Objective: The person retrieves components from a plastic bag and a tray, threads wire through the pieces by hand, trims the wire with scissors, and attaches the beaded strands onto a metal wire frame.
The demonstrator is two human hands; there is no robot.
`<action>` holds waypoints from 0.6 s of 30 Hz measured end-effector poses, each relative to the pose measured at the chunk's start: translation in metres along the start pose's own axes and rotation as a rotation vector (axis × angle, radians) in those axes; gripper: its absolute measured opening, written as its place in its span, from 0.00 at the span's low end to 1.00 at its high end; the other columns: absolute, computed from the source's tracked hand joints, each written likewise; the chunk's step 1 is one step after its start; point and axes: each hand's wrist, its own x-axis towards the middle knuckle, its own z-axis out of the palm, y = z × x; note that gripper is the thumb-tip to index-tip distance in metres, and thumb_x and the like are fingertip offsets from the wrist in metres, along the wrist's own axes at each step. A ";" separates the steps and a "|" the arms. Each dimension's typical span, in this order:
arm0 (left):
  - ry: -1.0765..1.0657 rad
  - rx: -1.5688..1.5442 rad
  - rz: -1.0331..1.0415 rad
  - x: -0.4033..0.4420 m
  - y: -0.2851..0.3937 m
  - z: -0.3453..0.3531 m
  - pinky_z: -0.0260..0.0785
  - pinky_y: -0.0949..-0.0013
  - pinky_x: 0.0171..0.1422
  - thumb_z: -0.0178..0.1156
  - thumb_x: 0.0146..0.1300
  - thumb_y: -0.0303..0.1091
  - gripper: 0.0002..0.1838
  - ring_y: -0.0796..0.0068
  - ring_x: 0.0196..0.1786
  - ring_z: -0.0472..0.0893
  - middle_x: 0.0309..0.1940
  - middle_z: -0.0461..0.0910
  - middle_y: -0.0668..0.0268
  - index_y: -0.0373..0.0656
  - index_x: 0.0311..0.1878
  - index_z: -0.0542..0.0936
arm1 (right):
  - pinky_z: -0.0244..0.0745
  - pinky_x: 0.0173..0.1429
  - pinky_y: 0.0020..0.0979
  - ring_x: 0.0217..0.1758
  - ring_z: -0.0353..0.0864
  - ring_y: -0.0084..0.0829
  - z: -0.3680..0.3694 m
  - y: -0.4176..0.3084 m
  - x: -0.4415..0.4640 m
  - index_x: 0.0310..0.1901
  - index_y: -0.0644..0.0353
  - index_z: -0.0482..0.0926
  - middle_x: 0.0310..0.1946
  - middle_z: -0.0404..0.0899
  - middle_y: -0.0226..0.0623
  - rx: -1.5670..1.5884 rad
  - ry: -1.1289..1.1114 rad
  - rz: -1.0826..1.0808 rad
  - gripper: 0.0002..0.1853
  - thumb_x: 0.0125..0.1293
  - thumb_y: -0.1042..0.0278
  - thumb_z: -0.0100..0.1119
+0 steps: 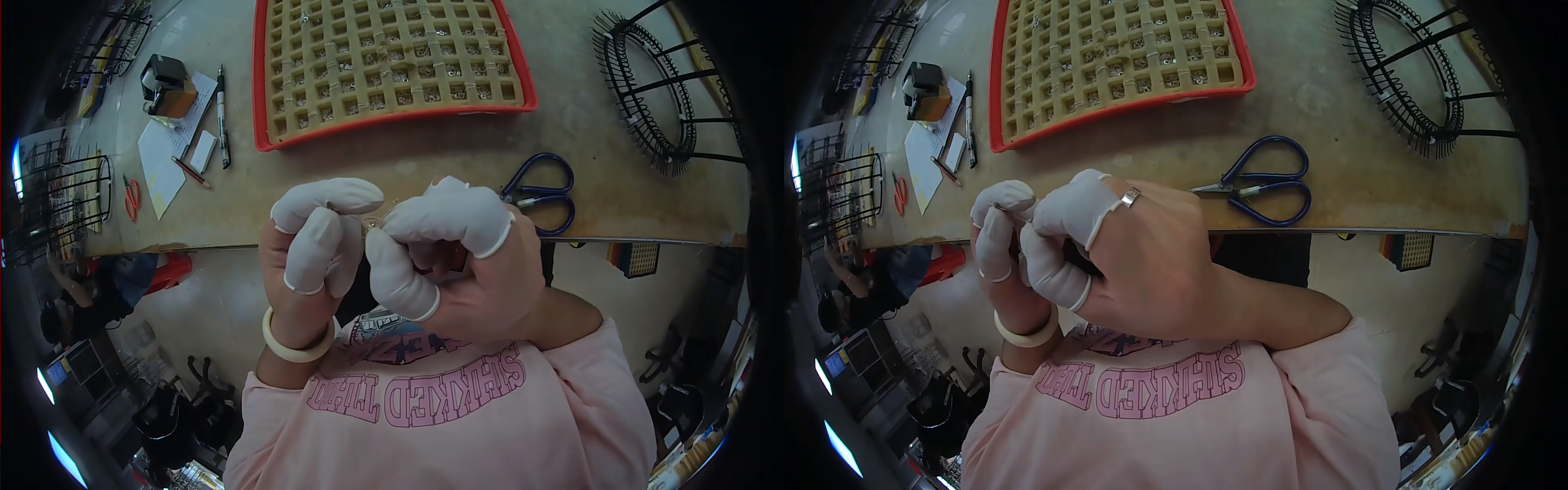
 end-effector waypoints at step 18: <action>0.034 -0.015 -0.052 0.000 0.003 0.002 0.50 0.84 0.17 0.48 0.63 0.27 0.13 0.92 0.14 0.62 0.36 0.79 0.58 0.29 0.46 0.74 | 0.62 0.20 0.18 0.18 0.68 0.15 0.000 0.002 0.001 0.37 0.58 0.71 0.23 0.74 0.30 0.016 -0.010 0.016 0.13 0.52 0.75 0.66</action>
